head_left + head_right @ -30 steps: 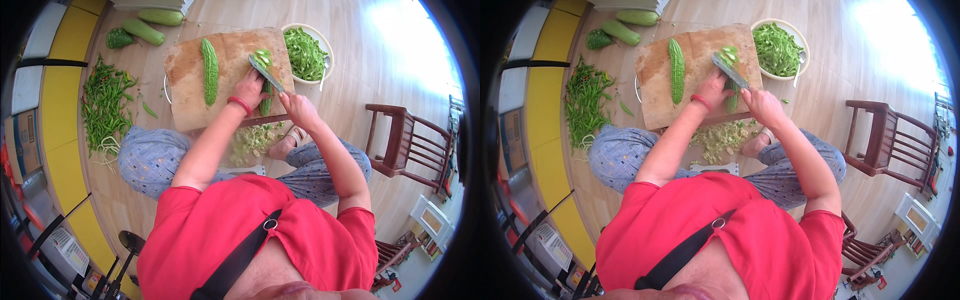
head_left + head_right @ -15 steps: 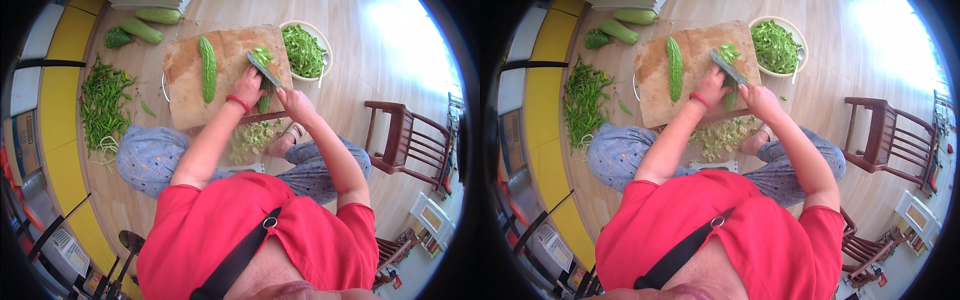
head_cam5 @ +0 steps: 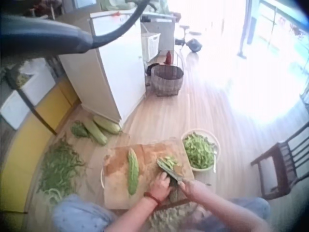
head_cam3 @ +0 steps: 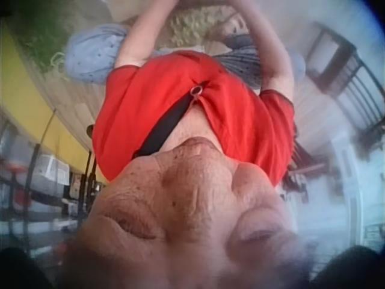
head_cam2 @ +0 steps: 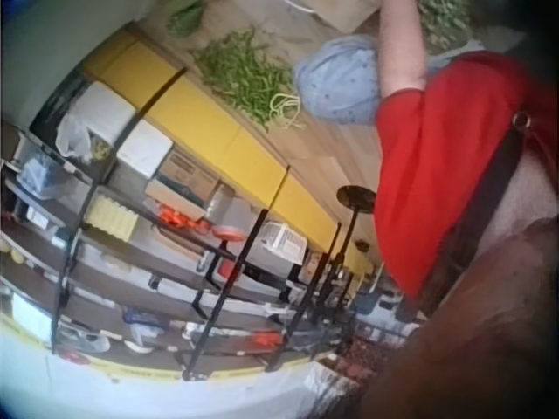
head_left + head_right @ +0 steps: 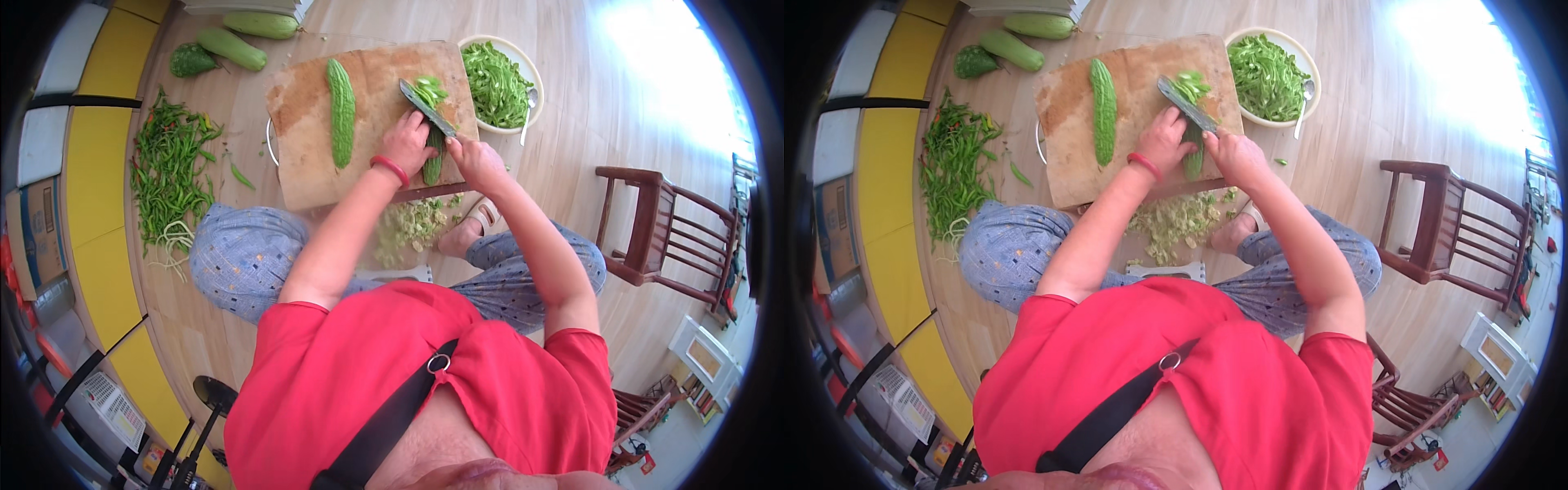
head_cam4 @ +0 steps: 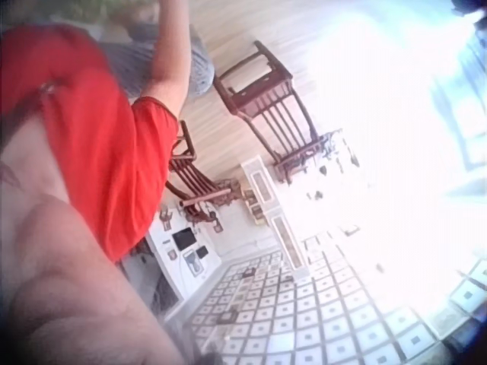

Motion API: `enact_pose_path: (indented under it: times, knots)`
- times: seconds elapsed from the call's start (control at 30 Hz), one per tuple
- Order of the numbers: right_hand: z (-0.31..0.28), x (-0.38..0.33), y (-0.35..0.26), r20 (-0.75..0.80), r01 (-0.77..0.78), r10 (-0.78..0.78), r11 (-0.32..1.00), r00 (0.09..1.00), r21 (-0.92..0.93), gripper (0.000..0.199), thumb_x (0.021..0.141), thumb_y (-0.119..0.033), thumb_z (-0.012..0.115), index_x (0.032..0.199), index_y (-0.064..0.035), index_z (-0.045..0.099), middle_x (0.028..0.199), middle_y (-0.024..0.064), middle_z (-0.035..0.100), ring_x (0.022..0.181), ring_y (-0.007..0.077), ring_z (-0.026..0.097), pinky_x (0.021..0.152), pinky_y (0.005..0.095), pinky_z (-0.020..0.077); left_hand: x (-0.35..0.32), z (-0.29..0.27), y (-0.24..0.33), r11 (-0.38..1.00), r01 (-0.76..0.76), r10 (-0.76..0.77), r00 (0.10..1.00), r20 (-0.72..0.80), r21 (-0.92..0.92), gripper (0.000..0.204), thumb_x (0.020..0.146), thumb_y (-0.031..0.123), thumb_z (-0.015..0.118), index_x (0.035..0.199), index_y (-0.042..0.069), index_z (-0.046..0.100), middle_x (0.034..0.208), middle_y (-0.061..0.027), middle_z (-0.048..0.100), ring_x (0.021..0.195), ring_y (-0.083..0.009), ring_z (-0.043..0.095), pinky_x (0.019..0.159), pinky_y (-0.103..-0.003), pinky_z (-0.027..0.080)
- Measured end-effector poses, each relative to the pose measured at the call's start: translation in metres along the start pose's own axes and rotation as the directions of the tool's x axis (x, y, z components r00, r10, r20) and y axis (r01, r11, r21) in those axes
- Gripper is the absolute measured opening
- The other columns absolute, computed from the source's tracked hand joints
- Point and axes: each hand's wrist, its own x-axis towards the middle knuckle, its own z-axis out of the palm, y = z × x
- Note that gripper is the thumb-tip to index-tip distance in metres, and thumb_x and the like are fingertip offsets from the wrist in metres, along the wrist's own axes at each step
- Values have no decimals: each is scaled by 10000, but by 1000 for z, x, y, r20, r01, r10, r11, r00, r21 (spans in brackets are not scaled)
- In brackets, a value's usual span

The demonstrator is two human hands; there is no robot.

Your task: The person slices bitter melons with a cleaver on a wooden board, then gathers the pieces and places them into a plastic bowl.

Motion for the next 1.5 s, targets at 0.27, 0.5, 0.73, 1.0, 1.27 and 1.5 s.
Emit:
enact_pose_path:
  times: [0.27,0.5,0.73,1.0,1.27,1.5]
  knots:
    - [-26,-28,-23,48,-61,60,998,997,19,379,929,-344,378,853,-15,548,694,253,590,731,417,586,645,495,453,-4,6,-8,1000,12,-12,999,-51,3,538,620,241,745,1087,41,568,1160,-108,501,1117,-291,458,887,-387,440]
    - [14,-3,1,-112,136,-144,987,983,-81,391,927,-364,384,821,-23,543,672,245,585,690,431,575,638,505,444,-6,3,2,999,-12,14,999,-29,41,504,631,202,731,1081,48,567,1149,-106,501,1074,-296,486,848,-397,454]
    - [-21,-34,-21,67,-61,57,997,996,49,387,929,-364,376,855,-23,544,679,252,586,699,430,575,640,511,441,-11,7,-6,999,-11,6,994,-110,-46,506,606,189,747,1063,45,585,1125,-117,523,1088,-302,481,880,-389,440]
    - [-6,-11,-22,-17,-45,46,997,999,56,383,927,-351,379,861,-13,545,671,252,586,691,422,582,642,506,446,-10,10,-5,999,-25,30,996,-90,47,444,621,187,730,1024,53,601,1101,-109,530,1047,-302,497,854,-391,450]
    - [-4,-22,-21,14,-67,66,997,998,26,375,922,-355,389,853,-14,531,672,260,583,693,430,577,645,514,442,-15,10,-5,999,-33,32,992,-121,-5,392,656,153,698,1021,44,606,1103,-127,534,1024,-318,507,824,-404,457]
    - [-8,-32,-18,-6,70,-71,997,997,-22,393,926,-364,378,874,-12,548,688,258,590,714,426,584,650,515,447,-17,10,-5,997,-31,21,991,-136,-75,373,678,150,678,1027,39,604,1133,-138,526,996,-330,518,834,-399,452]
